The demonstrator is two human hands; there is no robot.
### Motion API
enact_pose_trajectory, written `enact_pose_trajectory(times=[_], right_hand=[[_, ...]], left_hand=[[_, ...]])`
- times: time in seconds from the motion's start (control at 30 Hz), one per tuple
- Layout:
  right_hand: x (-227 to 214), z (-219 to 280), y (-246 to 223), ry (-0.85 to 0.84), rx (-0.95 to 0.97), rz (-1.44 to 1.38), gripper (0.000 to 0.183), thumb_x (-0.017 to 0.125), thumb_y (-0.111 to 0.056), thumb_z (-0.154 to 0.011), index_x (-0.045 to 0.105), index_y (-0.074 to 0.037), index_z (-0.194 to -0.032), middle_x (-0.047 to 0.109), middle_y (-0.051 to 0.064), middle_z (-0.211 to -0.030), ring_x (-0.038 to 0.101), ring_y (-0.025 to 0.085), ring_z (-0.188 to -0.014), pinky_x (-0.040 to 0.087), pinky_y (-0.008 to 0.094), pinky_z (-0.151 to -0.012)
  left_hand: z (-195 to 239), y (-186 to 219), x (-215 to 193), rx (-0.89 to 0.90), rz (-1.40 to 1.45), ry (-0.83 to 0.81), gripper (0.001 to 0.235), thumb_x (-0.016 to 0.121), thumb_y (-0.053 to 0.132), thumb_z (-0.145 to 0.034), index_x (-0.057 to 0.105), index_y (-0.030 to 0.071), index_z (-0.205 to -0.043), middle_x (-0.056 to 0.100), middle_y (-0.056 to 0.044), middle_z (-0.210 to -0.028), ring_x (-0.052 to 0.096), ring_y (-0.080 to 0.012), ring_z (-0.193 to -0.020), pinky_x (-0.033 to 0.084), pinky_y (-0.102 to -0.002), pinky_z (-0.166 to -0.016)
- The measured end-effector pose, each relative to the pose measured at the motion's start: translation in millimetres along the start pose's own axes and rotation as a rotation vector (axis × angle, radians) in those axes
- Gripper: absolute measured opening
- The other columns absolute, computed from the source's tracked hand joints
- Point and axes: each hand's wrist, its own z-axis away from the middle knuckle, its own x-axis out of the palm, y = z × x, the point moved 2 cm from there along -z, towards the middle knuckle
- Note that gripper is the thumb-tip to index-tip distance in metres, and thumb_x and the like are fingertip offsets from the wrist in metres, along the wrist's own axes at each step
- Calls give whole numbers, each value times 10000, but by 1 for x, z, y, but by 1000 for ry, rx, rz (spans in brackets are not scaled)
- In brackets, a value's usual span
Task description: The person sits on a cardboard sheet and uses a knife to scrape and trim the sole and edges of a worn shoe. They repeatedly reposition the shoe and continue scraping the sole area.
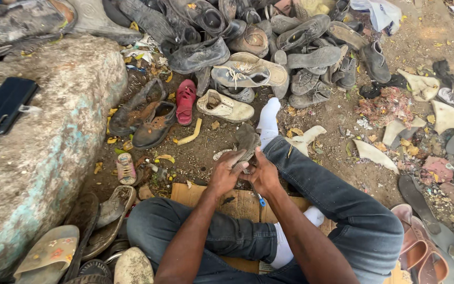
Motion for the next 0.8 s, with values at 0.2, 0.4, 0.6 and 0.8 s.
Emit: enact_pose_trajectory(times=[0.2, 0.4, 0.6, 0.8], right_hand=[[0, 9, -1, -53, 15, 62, 716, 406, -556, -1016, 363, -89, -1557, 426, 175, -1554, 509, 399, -1344, 499, 631, -1030], [-6, -2, 19, 82, -103, 516, 727, 605, -500, -931, 437, -91, -1509, 516, 206, -1487, 563, 395, -1286, 509, 551, -988], [-70, 24, 53, 239, -466, 1782, 600, 711, -410, -878, 596, -69, -1358, 563, 249, -1364, 552, 424, -1244, 479, 527, -1002], [-113, 26, 80, 221, -606, 1899, 461, 692, -298, -850, 658, -90, -1260, 608, 216, -1344, 584, 410, -1219, 478, 522, -1006]], left_hand=[[-3, -33, 20, -286, 39, -28, 383, 577, 335, -1010, 658, 179, -1350, 665, -123, -1341, 658, -267, -1183, 567, -369, -972], [-15, -111, 25, -274, 1057, 408, 225, 570, 103, -1046, 662, -23, -1207, 699, -175, -1196, 744, -247, -1037, 656, -352, -896], [2, -143, -36, -508, 763, 981, 412, 537, 381, -1039, 664, -5, -1107, 729, -125, -996, 713, -177, -745, 585, -321, -555], [18, -110, -68, -685, 907, 1193, 589, 505, 497, -1096, 656, -72, -1115, 731, -164, -1022, 677, -200, -739, 484, -318, -517]])
